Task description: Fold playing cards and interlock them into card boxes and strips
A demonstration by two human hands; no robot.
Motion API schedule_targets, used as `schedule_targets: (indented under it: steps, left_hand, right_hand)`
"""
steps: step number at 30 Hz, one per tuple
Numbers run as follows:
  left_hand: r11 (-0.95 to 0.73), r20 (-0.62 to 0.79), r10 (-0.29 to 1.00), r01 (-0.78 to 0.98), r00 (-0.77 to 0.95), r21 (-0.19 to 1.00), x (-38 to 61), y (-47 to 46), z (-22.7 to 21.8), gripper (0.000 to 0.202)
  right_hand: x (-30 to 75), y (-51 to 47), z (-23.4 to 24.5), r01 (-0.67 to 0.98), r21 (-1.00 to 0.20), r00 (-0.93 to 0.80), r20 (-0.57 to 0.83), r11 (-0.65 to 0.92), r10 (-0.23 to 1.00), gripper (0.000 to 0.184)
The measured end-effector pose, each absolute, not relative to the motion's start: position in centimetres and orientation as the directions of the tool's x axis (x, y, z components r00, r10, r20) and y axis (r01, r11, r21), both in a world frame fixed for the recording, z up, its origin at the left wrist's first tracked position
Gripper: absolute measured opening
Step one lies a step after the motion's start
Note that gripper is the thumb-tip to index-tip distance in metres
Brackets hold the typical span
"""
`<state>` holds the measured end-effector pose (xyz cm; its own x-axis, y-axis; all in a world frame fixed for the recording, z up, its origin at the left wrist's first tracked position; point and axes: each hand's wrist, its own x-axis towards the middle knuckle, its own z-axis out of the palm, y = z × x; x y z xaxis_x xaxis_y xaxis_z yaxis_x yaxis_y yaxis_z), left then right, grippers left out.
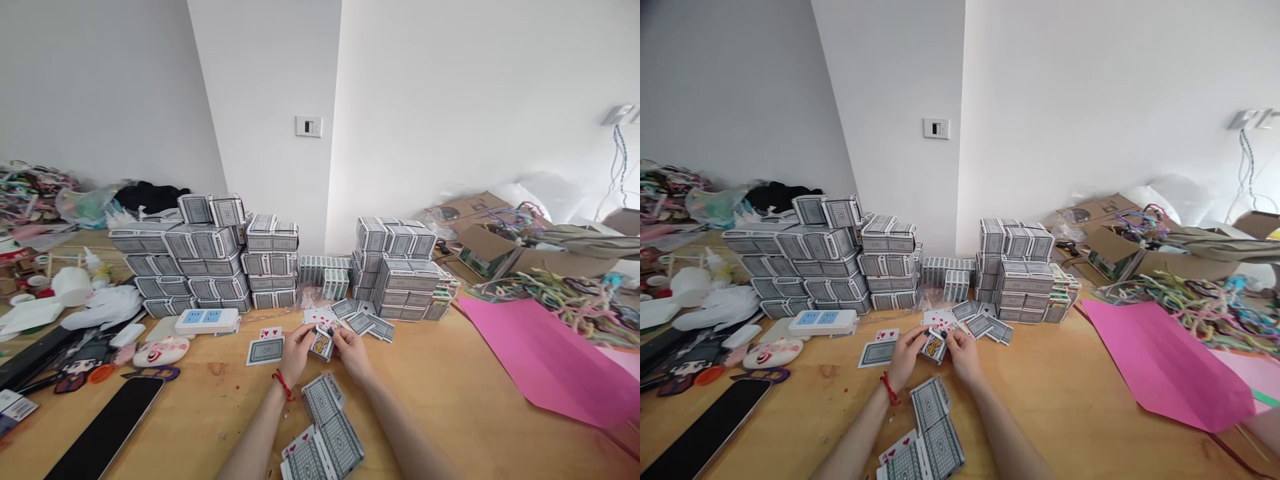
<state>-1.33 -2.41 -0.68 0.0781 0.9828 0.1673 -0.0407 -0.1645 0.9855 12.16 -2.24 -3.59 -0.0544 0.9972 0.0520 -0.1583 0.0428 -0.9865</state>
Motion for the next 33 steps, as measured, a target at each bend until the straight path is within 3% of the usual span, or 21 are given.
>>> schedule_targets:
  steps: [3, 7, 16, 28, 33]
  left_hand:
    - [-0.171, 0.172, 0.978, -0.020, 0.119, 0.985, -1.2, -2.4, -0.8, 0.027]
    - [-0.211, 0.209, 0.977, 0.149, 0.032, 0.966, -1.3, -2.1, -1.5, 0.024]
    - [-0.235, 0.228, 0.972, 0.214, 0.057, 0.948, -1.7, -1.9, -1.9, 0.022]
    - [-0.143, 0.136, 0.989, 0.134, 0.063, 0.980, -1.6, -1.9, -1.9, 0.026]
    - [-0.237, 0.224, 0.971, 0.227, 0.080, 0.945, -1.6, -1.9, -1.8, 0.021]
  right_hand:
    - [12.0, -2.3, -3.8, -0.012, -0.990, 0.002, 0.138, 0.138, 0.990, 0.036]
    - [11.5, -2.9, -3.5, 0.112, -0.967, -0.018, 0.229, 0.229, 0.973, 0.032]
    - [11.8, -3.1, -2.9, 0.031, -0.976, -0.166, 0.208, 0.216, 0.964, 0.025]
    - [11.9, -3.4, -2.7, 0.037, -0.987, -0.219, 0.145, 0.157, 0.965, 0.014]
    - [11.8, -3.4, -3.0, 0.028, -0.987, -0.177, 0.148, 0.156, 0.973, 0.017]
